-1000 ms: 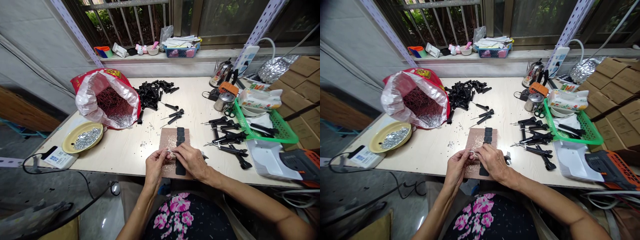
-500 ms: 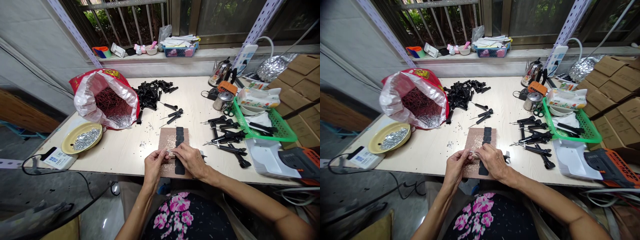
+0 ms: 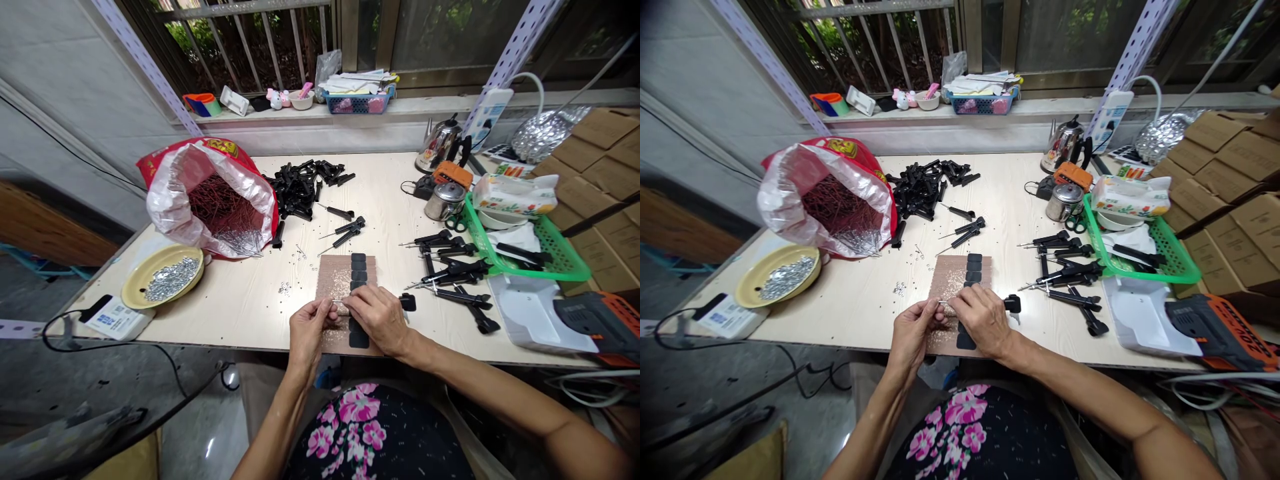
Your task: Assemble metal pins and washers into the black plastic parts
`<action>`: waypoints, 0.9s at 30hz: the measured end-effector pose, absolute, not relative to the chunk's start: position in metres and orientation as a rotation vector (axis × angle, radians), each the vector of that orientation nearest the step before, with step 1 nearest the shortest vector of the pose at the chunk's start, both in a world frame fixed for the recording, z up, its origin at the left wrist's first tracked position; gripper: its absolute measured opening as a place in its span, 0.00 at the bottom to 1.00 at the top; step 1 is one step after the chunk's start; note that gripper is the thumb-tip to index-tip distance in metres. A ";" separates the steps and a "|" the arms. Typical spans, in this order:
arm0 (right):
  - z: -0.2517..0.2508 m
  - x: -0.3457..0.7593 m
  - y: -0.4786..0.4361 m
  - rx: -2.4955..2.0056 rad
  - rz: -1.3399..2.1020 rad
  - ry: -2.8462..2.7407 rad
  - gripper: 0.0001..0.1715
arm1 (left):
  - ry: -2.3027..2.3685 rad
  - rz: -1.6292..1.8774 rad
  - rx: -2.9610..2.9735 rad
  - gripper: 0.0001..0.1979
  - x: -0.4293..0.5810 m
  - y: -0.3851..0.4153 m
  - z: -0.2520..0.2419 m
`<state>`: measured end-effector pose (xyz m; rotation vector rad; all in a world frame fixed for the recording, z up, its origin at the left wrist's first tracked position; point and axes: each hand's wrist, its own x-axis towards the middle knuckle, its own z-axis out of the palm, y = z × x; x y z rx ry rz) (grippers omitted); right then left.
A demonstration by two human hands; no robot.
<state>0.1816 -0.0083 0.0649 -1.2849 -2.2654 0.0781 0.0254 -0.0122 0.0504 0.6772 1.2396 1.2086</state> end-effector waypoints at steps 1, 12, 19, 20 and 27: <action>0.065 0.181 -0.008 -1.282 0.030 -2.277 0.14 | 1.232 1.215 0.657 0.14 0.026 -0.012 0.050; 0.065 0.179 -0.005 -1.314 0.115 -2.310 0.10 | 1.252 1.229 0.742 0.13 0.022 -0.011 0.045; 0.062 0.181 -0.004 -1.292 0.150 -2.294 0.12 | 1.260 1.226 0.766 0.13 0.023 -0.010 0.046; 0.062 0.181 -0.003 -1.281 0.179 -2.291 0.11 | 1.254 1.224 0.764 0.12 0.023 -0.010 0.046; 0.064 0.183 -0.003 -1.281 0.330 -2.260 0.13 | 1.249 1.221 0.788 0.12 0.023 -0.010 0.047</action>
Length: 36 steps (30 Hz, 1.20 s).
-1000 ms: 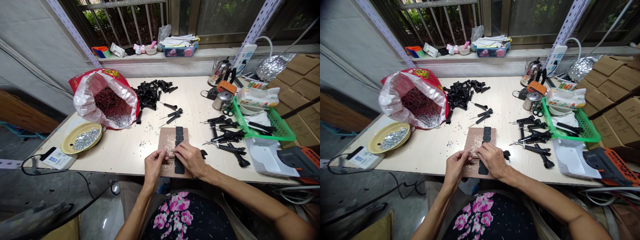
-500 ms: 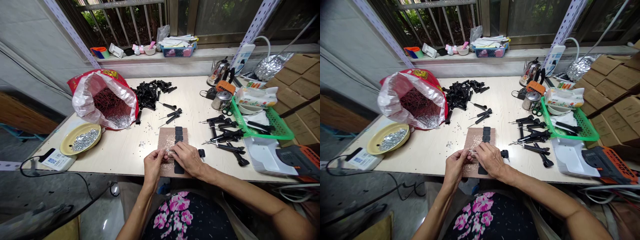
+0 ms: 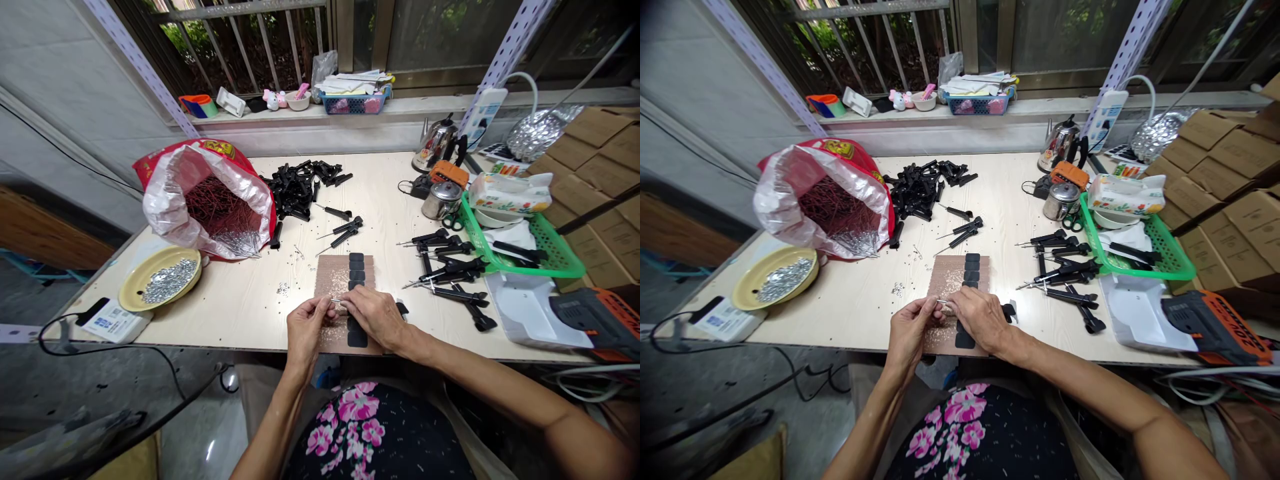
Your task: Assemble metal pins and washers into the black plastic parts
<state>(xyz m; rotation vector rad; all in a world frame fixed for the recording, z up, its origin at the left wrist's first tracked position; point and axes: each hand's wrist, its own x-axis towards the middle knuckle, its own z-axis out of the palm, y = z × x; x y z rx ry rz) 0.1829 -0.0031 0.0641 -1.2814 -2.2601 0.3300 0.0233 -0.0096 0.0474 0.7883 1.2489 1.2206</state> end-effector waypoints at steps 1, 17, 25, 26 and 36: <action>0.065 0.183 -0.003 -1.277 0.370 -2.249 0.12 | 1.246 1.218 0.786 0.12 0.023 -0.010 0.047; 0.061 0.220 0.006 -1.166 0.554 -2.203 0.11 | 1.230 1.012 0.871 0.16 0.037 -0.007 0.046; 0.056 0.247 0.059 -1.391 0.281 -2.248 0.11 | 1.589 1.121 1.511 0.17 0.019 -0.005 0.039; 0.054 0.251 0.069 -1.412 0.234 -2.271 0.11 | 1.615 1.128 1.602 0.16 0.018 -0.004 0.037; 0.029 0.246 0.051 -0.917 0.252 -2.554 0.17 | 1.705 1.104 1.681 0.16 0.022 -0.003 0.021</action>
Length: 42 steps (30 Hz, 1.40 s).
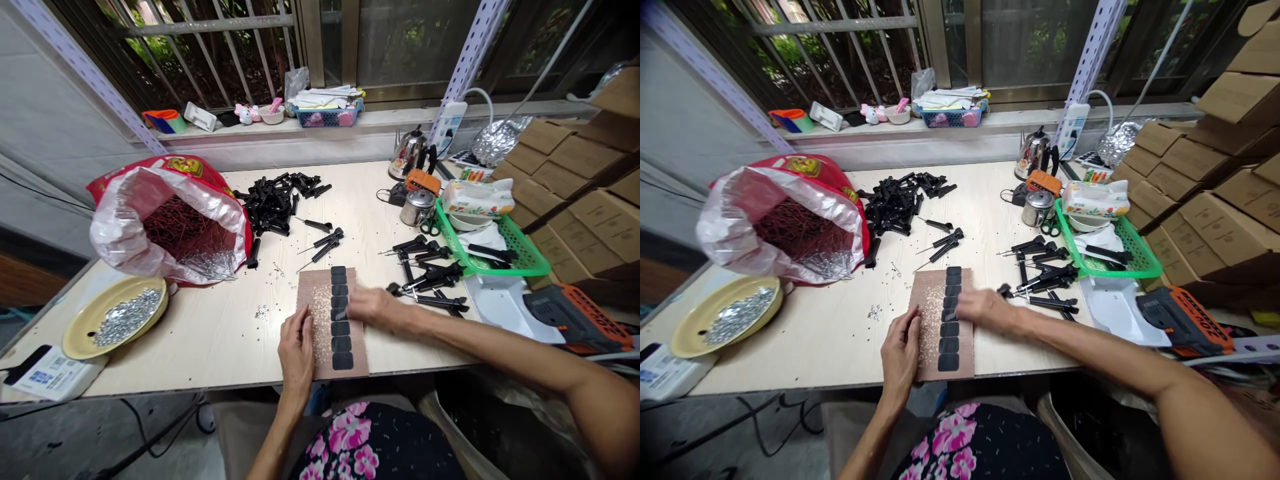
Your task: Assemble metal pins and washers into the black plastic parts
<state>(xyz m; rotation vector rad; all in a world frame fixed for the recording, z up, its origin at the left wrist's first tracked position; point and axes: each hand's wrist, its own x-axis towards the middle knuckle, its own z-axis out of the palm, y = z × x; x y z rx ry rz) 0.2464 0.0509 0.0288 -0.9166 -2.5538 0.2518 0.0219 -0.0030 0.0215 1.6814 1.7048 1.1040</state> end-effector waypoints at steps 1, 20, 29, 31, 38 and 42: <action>0.031 0.246 0.052 -1.019 0.244 -2.487 0.17 | 1.715 1.107 1.684 0.16 0.022 -0.003 0.021; 0.035 0.248 0.066 -0.983 0.373 -2.503 0.20 | 1.733 1.113 1.737 0.16 0.025 -0.005 0.022; 0.040 0.251 0.056 -1.021 0.374 -2.514 0.14 | 1.720 1.126 1.762 0.16 0.024 -0.005 0.021; 0.055 0.271 0.061 -1.160 0.321 -2.543 0.13 | 1.712 1.129 1.754 0.16 0.023 -0.006 0.021; 0.107 0.327 0.083 -1.562 -0.093 -2.643 0.10 | 1.715 1.190 1.704 0.15 0.019 -0.007 0.021; 0.096 0.271 0.116 -1.379 -0.225 -2.519 0.07 | 1.699 1.225 1.673 0.15 0.020 -0.007 0.021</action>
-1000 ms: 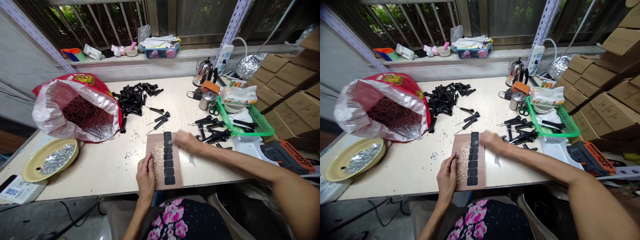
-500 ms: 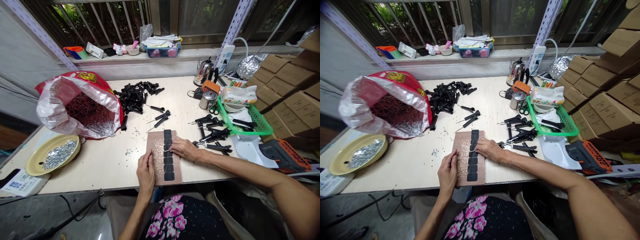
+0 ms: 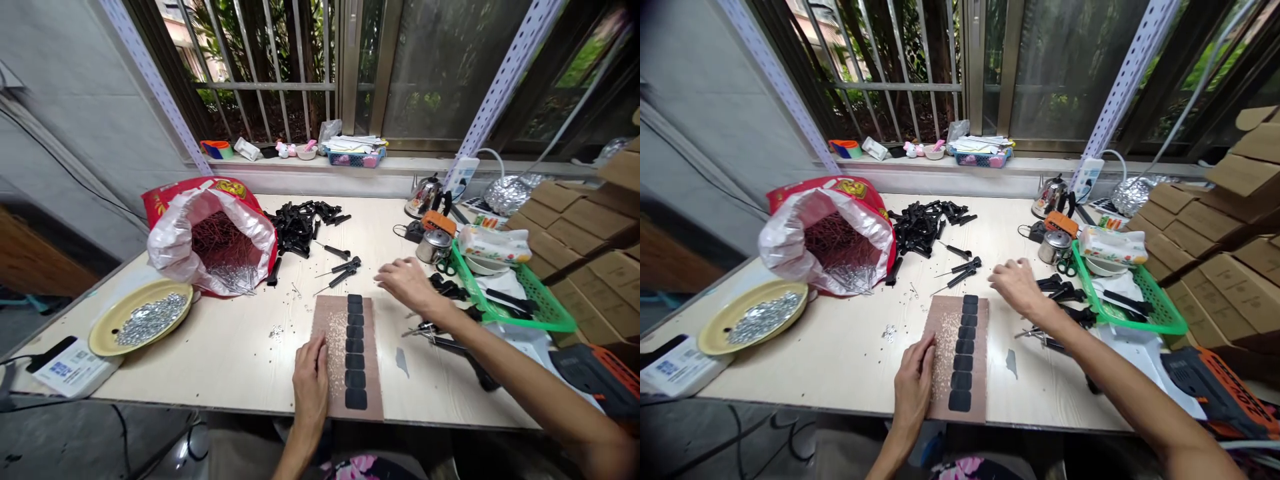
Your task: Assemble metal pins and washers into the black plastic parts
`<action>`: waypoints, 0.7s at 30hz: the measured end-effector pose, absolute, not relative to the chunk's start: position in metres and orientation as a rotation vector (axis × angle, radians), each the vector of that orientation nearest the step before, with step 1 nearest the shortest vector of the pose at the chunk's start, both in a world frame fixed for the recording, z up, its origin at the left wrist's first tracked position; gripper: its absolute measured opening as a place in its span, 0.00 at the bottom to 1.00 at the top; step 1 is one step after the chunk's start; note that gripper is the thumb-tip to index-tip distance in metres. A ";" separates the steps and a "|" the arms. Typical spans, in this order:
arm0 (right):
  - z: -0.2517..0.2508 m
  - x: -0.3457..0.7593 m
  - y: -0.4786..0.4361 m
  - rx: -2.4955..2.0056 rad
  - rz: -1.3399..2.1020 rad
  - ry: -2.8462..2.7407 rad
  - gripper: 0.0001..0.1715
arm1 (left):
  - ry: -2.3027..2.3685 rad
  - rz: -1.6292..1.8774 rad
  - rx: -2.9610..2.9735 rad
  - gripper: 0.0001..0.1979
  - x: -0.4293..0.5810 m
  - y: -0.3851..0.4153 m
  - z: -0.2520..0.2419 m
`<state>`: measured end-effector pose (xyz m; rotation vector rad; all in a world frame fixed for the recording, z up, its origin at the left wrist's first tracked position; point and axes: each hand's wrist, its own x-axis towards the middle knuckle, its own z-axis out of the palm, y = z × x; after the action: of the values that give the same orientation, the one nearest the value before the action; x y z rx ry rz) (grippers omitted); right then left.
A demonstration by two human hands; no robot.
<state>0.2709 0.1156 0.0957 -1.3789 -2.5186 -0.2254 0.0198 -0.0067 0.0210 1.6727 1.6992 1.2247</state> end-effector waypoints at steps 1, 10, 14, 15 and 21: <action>0.088 0.251 0.126 -1.309 -0.208 -2.537 0.09 | 1.692 1.234 1.664 0.15 0.021 -0.007 0.021; 0.023 0.158 0.195 -0.944 -0.083 -2.744 0.11 | 1.790 1.309 1.558 0.14 -0.019 -0.009 0.033; 0.029 0.162 0.199 -0.969 -0.055 -2.657 0.13 | 2.018 1.205 1.680 0.13 -0.071 0.008 0.031; 0.034 0.164 0.197 -0.976 -0.044 -2.617 0.14 | 2.042 1.155 1.711 0.13 -0.081 0.012 0.029; 0.078 0.175 0.159 -0.886 0.146 -2.159 0.14 | 2.007 0.998 1.902 0.10 -0.088 0.012 0.023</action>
<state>0.1750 0.1590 0.0776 -0.8862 -2.1591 0.1464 -0.0876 0.0125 0.0234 1.9024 2.0071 0.9984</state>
